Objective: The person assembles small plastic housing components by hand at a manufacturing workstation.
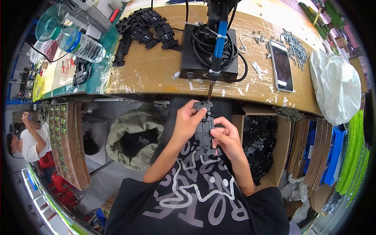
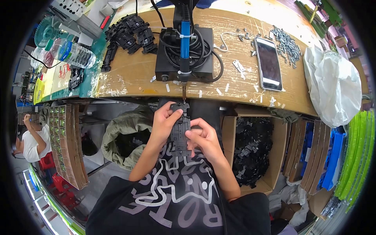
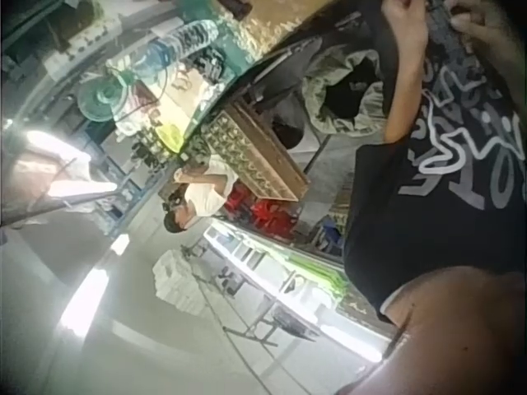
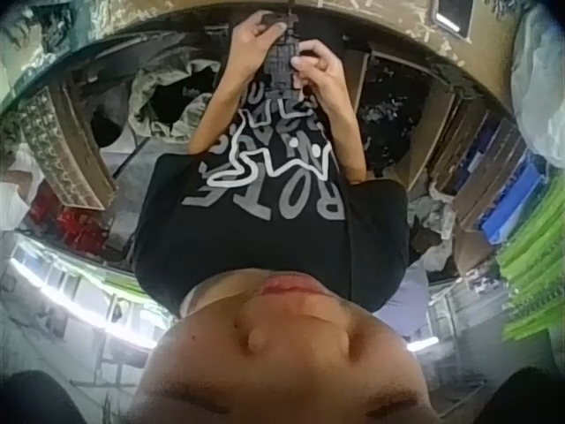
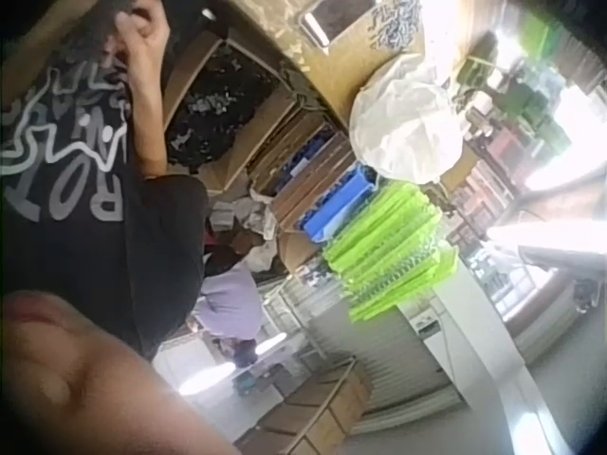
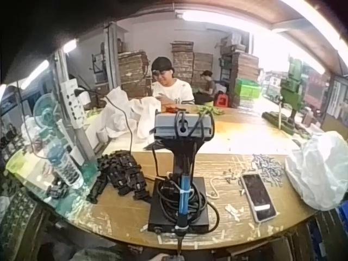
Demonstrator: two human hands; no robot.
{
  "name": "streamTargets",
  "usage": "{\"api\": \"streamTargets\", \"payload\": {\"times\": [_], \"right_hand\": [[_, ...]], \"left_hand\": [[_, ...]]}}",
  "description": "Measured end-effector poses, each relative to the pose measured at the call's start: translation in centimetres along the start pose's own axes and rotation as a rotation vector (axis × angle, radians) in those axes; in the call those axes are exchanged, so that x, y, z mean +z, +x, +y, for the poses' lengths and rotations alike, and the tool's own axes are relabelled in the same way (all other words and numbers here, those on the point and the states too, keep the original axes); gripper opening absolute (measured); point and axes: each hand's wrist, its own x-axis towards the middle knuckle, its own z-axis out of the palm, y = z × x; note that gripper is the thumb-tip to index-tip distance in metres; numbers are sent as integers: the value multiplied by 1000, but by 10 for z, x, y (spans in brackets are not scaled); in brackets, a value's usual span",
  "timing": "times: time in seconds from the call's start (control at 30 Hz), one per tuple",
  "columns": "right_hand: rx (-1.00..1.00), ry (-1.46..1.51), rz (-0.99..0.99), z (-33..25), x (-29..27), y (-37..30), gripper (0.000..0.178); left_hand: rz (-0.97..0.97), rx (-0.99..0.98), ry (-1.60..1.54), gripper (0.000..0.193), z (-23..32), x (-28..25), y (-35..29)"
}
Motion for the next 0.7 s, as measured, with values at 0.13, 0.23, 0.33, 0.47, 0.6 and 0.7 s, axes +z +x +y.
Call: {"api": "streamTargets", "payload": {"times": [0.13,0.23,0.33,0.47,0.6,0.7], "right_hand": [[-32,-20,2,1,1,1,18],[-38,-26,5,1,1,2,18],[-31,-10,6,-3,2,1,17],[-36,-4,2,0,0,1,18],[-3,22,-8,-6,0,-1,20],[0,-40,-125,-8,-4,-2,28]], "left_hand": [[-6,4,-25,10,5,1,0],[-19,1,-7,9,7,-1,0],[-1,2,71,9,0,-3,1],[4,14,62,9,-2,-2,1],[13,51,-14,13,-5,0,0],[3,33,-15,13,-5,-3,2]]}}
